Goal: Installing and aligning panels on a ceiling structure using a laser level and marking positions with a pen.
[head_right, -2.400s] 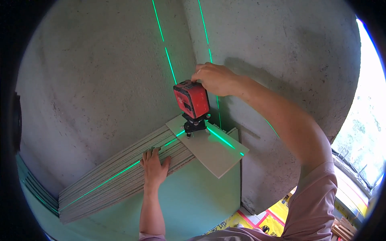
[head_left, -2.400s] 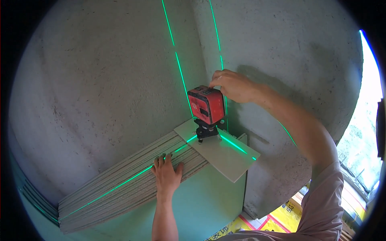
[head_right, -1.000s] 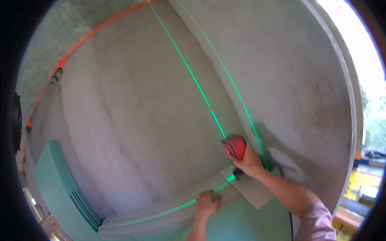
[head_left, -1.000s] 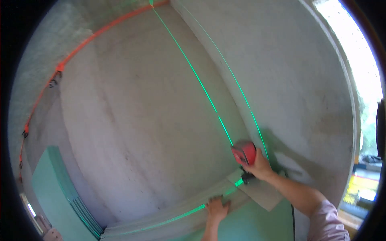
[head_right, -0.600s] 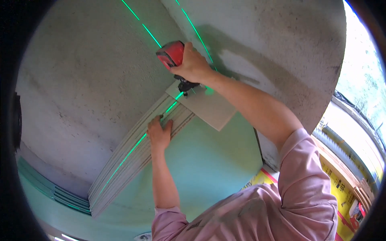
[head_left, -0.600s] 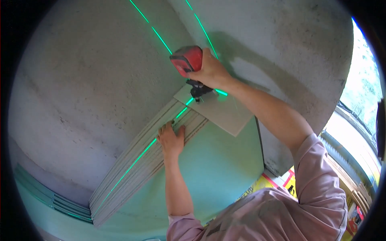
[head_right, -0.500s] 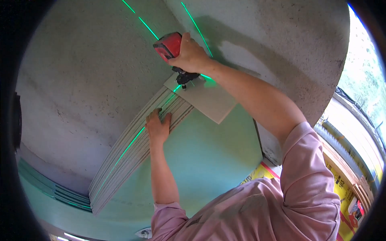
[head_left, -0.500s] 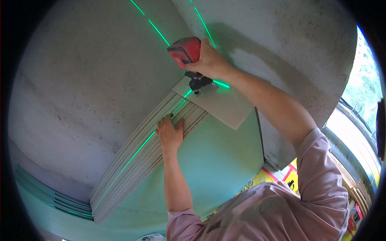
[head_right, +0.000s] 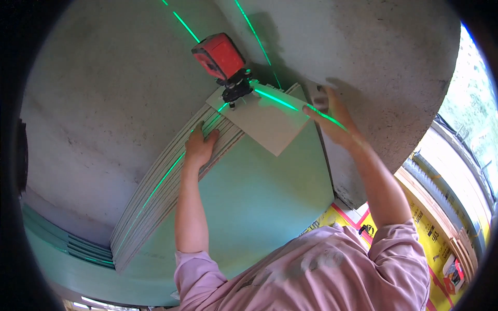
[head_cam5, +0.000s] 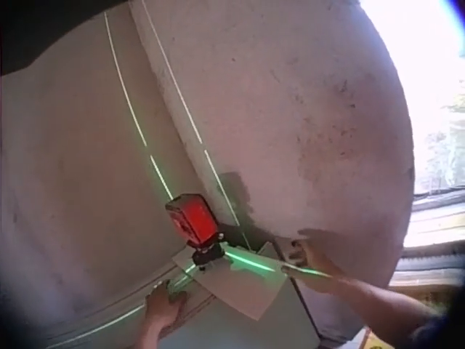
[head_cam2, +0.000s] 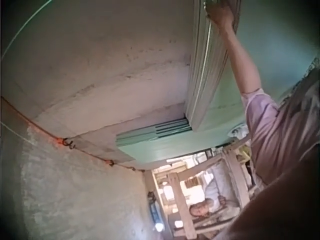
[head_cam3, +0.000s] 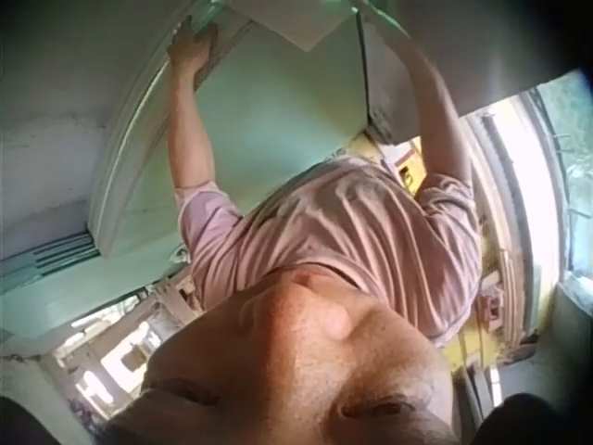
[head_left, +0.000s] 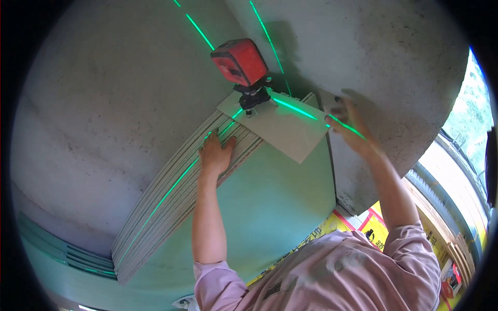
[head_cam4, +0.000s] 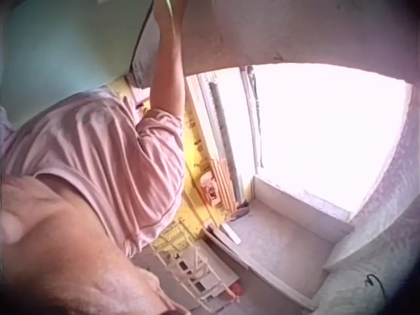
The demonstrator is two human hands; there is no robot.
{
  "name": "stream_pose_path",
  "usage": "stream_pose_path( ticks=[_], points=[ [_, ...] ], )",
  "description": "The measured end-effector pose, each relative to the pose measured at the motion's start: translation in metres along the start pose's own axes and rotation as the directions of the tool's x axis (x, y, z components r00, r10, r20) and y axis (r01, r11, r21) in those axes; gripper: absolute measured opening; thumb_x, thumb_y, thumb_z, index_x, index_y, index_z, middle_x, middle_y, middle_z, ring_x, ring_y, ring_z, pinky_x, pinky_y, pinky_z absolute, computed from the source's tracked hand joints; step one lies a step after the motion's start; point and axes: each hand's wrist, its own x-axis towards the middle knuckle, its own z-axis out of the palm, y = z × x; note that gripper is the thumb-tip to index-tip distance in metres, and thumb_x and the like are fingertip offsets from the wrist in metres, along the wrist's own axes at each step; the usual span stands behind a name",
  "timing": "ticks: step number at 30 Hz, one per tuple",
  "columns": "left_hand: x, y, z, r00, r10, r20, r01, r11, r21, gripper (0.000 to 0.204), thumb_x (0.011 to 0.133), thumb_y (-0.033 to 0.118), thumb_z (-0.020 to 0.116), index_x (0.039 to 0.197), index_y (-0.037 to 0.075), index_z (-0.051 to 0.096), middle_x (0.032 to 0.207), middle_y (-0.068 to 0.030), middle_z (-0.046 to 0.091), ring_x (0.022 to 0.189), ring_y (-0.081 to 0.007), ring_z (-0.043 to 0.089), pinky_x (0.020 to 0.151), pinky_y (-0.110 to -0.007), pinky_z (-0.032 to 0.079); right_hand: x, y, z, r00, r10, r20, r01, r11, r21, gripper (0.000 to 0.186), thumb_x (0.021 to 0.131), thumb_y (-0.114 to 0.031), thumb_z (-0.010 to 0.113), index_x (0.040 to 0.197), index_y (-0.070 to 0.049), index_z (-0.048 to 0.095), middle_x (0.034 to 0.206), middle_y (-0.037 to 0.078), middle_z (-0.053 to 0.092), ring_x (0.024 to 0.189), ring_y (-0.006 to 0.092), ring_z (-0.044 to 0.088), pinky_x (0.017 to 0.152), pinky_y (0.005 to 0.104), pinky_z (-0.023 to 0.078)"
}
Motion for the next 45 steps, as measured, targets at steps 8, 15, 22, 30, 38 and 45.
stream_pose_path(
  ticks=[8,15,22,30,38,45],
  points=[
    [0.052,0.009,0.002,0.952,0.102,0.288,0.009,0.933,-0.361,0.077,0.09,0.042,0.061,0.147,-0.001,0.033,0.145,-0.0249,0.043,0.136,-0.0336,0.042,0.111,-0.037,0.032,-0.027,0.007,0.048,0.875,0.114,0.47,-0.48,0.325,0.815,0.043,0.099,-0.03,0.055,0.134,-0.008,0.043,0.125,0.013,0.058,0.109,0.0276,0.061,0.092,0.0442,0.053],
    [0.048,0.018,0.008,0.932,0.159,0.324,-0.009,0.908,-0.419,0.084,0.089,0.042,0.066,0.149,-0.003,0.028,0.149,-0.0225,0.04,0.139,-0.0303,0.039,0.112,-0.036,0.03,-0.011,0.01,0.06,0.829,0.119,0.546,-0.559,0.206,0.803,0.04,0.097,-0.018,0.057,0.132,-0.004,0.045,0.126,0.012,0.058,0.116,0.0262,0.058,0.102,0.0481,0.047],
    [0.047,0.021,0.003,0.934,0.132,0.331,0.006,0.923,-0.386,0.089,0.087,0.045,0.069,0.148,-0.004,0.028,0.149,-0.0248,0.038,0.14,-0.0311,0.037,0.113,-0.037,0.029,-0.009,0.006,0.072,0.868,0.097,0.486,-0.495,0.097,0.864,0.036,0.094,-0.013,0.057,0.128,-0.001,0.049,0.123,0.014,0.059,0.112,0.0261,0.06,0.098,0.0432,0.05],
    [-0.061,0.066,0.009,0.982,-0.156,0.108,0.139,0.204,-0.969,0.035,0.089,0.024,0.066,0.119,0.007,0.06,0.114,-0.0095,0.061,0.106,-0.0175,0.054,0.092,-0.037,0.042,-0.006,0.008,0.079,0.844,0.177,0.507,-0.511,-0.025,0.859,0.039,0.088,-0.005,0.055,0.127,-0.001,0.049,0.123,0.013,0.056,0.112,0.0241,0.056,0.095,0.041,0.046],
    [-0.066,0.151,0.042,0.932,-0.043,0.36,0.359,-0.031,-0.933,0.048,0.1,0.025,0.052,0.141,0.005,0.038,0.136,-0.0075,0.049,0.122,-0.0208,0.049,0.1,-0.037,0.042,-0.009,-0.001,0.072,0.851,0.171,0.497,-0.495,-0.058,0.867,0.045,0.087,-0.004,0.055,0.13,0.003,0.043,0.126,0.015,0.053,0.116,0.0265,0.053,0.099,0.0425,0.044],
    [-0.066,0.169,0.047,0.956,-0.122,0.267,0.271,0.024,-0.962,0.045,0.102,0.02,0.047,0.141,0.0,0.034,0.134,-0.0116,0.049,0.121,-0.0214,0.05,0.1,-0.037,0.045,-0.009,0.003,0.078,0.835,0.223,0.503,-0.5,-0.074,0.863,0.038,0.09,-0.001,0.051,0.127,0.007,0.046,0.127,0.018,0.053,0.118,0.0287,0.054,0.103,0.0438,0.043]
  ],
)
